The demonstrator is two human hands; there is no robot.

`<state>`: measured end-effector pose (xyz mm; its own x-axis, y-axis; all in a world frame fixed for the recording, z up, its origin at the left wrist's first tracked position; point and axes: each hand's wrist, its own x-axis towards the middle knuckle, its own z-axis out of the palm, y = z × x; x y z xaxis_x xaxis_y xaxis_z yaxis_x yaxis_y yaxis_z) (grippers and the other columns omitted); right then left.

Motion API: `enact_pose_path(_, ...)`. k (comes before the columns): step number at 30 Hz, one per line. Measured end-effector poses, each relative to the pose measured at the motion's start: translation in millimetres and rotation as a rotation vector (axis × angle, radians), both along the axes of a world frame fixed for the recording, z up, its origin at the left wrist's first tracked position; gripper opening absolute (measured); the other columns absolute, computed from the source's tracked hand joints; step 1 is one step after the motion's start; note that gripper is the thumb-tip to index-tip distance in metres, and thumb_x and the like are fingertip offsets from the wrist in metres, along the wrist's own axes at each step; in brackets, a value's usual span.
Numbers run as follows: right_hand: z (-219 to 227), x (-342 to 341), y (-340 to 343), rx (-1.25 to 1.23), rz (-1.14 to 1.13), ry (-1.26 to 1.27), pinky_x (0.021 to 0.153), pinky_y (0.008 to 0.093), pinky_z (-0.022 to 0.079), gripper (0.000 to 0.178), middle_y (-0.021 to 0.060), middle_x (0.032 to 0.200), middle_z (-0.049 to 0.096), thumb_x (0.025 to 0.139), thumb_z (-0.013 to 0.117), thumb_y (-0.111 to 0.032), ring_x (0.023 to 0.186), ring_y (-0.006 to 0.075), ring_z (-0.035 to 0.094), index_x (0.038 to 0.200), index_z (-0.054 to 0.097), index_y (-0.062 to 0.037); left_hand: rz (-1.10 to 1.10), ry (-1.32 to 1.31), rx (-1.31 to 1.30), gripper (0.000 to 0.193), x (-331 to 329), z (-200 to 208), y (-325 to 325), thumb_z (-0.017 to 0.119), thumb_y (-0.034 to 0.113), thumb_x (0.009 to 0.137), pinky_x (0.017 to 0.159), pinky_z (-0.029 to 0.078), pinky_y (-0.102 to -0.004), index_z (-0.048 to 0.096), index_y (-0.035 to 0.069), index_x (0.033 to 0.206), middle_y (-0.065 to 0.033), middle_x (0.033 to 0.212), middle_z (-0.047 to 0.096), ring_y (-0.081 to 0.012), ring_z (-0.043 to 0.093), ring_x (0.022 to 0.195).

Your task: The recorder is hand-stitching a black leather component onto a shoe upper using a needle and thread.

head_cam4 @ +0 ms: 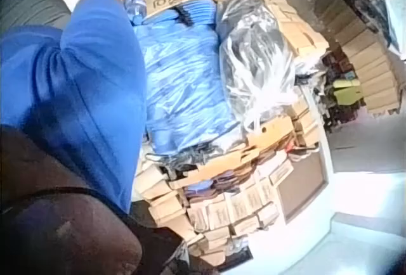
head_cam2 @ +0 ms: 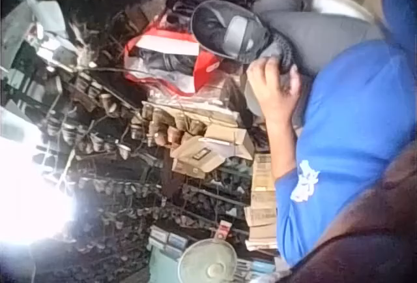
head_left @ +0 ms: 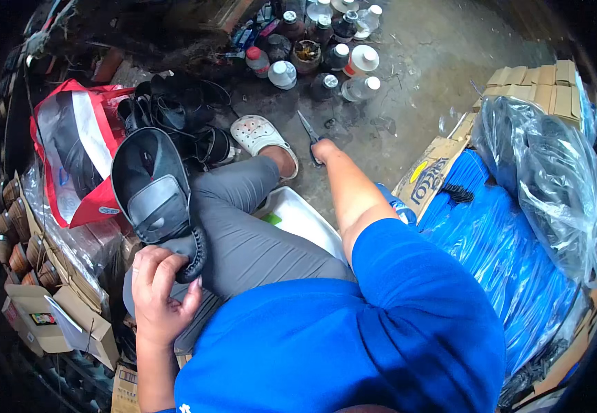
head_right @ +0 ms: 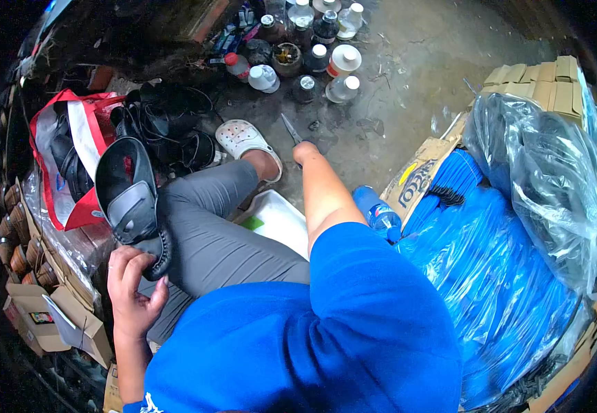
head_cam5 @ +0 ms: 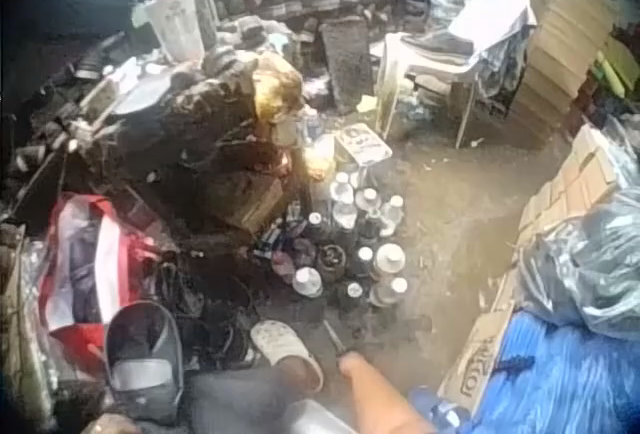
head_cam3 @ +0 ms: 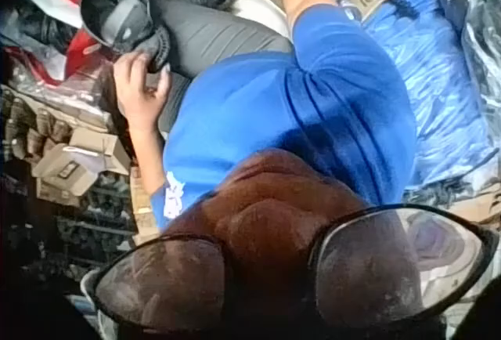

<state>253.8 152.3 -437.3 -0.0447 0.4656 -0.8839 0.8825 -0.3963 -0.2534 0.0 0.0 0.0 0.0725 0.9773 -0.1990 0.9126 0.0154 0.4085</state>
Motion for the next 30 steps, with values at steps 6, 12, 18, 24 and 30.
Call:
enact_pose_path(6, 32.1, -22.4, 12.3, 0.188, 0.001, -0.097, 0.095, 0.0397, 0.047, 0.033, 0.0182, 0.115, 0.063, 0.086, 0.052, -0.023, 0.111, 0.0332, 0.059, 0.107, 0.068, -0.0038, 0.068, 0.09, 0.145, 0.035, 3.5, -3.4, -20.3, 0.08, 0.013, 0.062, 0.077, 0.047, -0.0402, 0.063, 0.002, 0.091, -0.0125, 0.084, 0.059, -0.0328, 0.058, 0.083)
enact_pose_path(12, 132.0, -57.2, 11.4, 0.407, -0.249, 0.762, 0.082, 0.0281, 0.048, 0.023, 0.0062, 0.093, 0.069, 0.089, 0.062, -0.018, 0.086, 0.0136, 0.062, 0.105, 0.068, -0.002, 0.101, 0.057, 0.271, 0.039, 8.1, -19.5, -62.3, 0.082, 0.015, 0.06, 0.07, 0.048, -0.0396, 0.065, 0.001, 0.091, -0.0118, 0.083, 0.059, -0.031, 0.059, 0.079)
enact_pose_path(18, 321.7, -91.8, -25.6, 0.575, 0.281, 1.23, 0.08, 0.0275, 0.048, 0.017, 0.0071, 0.094, 0.066, 0.084, 0.065, -0.009, 0.089, 0.0146, 0.06, 0.1, 0.07, -0.0065, 0.117, -0.011, 0.312, 0.038, 13.1, -39.8, -98.3, 0.081, 0.016, 0.062, 0.069, 0.049, -0.0358, 0.064, 0.001, 0.093, -0.0104, 0.082, 0.058, -0.0279, 0.059, 0.077)
enact_pose_path(24, 362.2, -112.5, -67.9, 0.628, 0.645, 1.175, 0.074, 0.029, 0.049, 0.042, 0.0096, 0.116, 0.058, 0.081, 0.068, -0.011, 0.088, 0.0181, 0.057, 0.122, 0.061, -0.0134, 0.102, -0.09, 0.409, 0.035, 12.8, -52.0, -112.1, 0.079, 0.015, 0.065, 0.07, 0.049, -0.0366, 0.063, 0.001, 0.093, -0.0107, 0.081, 0.057, -0.0285, 0.058, 0.077)
enact_pose_path(30, 373.1, -120.2, -77.7, 0.594, 0.812, 1.105, 0.08, 0.0276, 0.046, 0.073, 0.0067, 0.121, 0.054, 0.074, 0.077, -0.014, 0.094, 0.0152, 0.052, 0.14, 0.046, -0.0211, 0.297, -0.351, 0.524, 0.026, -5.8, -44.1, -118.3, 0.074, 0.019, 0.077, 0.08, 0.049, -0.0359, 0.065, 0.002, 0.095, -0.015, 0.092, 0.063, -0.0301, 0.061, 0.087)
